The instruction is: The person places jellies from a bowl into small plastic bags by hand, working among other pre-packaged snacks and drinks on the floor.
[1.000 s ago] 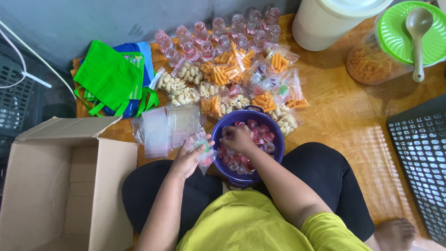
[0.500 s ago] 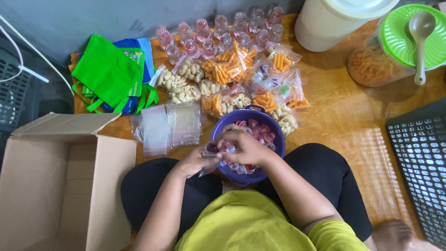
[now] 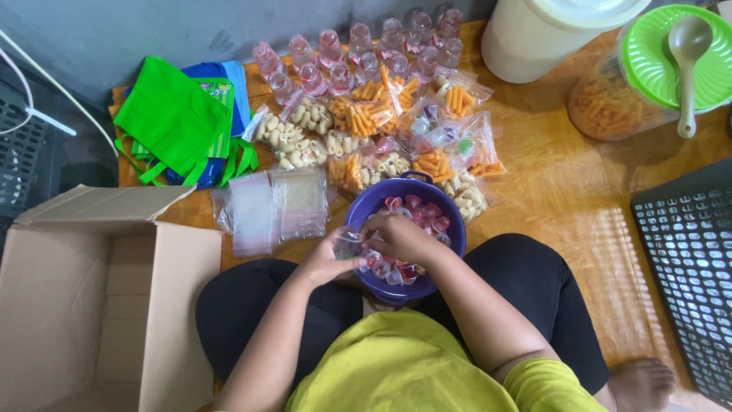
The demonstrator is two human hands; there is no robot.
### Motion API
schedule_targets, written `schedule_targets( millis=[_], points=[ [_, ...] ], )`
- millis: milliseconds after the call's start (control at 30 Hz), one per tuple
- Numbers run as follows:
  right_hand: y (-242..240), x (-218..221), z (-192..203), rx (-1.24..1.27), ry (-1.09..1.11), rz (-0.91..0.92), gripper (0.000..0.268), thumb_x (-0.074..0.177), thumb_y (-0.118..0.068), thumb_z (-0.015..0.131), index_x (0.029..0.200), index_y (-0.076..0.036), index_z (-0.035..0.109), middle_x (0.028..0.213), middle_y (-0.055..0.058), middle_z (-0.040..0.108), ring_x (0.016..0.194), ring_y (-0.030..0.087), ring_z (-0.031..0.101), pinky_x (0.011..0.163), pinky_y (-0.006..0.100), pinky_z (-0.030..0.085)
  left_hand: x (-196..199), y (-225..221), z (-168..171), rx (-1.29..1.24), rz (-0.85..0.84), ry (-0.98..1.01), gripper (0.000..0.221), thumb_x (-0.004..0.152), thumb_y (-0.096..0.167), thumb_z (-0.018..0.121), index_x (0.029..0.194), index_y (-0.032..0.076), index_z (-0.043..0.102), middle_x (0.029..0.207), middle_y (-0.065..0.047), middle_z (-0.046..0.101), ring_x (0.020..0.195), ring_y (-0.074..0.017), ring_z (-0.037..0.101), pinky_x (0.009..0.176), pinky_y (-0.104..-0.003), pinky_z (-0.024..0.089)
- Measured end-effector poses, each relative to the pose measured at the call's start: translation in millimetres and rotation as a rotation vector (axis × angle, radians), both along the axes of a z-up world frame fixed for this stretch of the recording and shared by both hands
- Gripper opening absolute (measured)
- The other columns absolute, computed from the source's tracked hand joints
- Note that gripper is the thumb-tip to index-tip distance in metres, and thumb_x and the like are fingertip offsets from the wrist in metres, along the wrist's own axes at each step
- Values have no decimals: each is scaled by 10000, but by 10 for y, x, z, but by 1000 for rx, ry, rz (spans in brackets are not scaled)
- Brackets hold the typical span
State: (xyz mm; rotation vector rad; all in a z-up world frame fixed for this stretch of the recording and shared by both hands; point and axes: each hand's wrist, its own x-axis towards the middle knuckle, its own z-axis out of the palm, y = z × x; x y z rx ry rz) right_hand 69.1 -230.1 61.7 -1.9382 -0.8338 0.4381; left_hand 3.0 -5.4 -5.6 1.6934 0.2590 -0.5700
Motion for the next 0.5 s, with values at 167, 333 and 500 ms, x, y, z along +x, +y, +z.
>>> schedule_targets(
  millis=[167,333,500],
  points=[
    [-19,101,-275,35,133,-188,334,782,-194,873,1070,-90,742,924,149,724,855,349,744,728,418,625,32,-91,132,171,90,28,699,603,312,1008,1243,243,734,1120,-59,781,1080,-213,729,933,-350,592],
    [-16,78,-195,-24,295,-183,160,828,-142,818,967,-69,790,848,117,751,830,264,753,718,357,615,100,-30,92,273,153,27,402,664,319,917,1035,214,804,876,-11,772,841,-145,722,759,-328,607],
    [-3,70,-185,-51,250,-167,109,818,-145,817,915,-98,795,834,117,764,858,271,767,732,364,613,59,-73,262,38,201,-62,486,660,228,957,1107,164,779,972,-57,788,884,-136,678,762,-310,585]
  ],
)
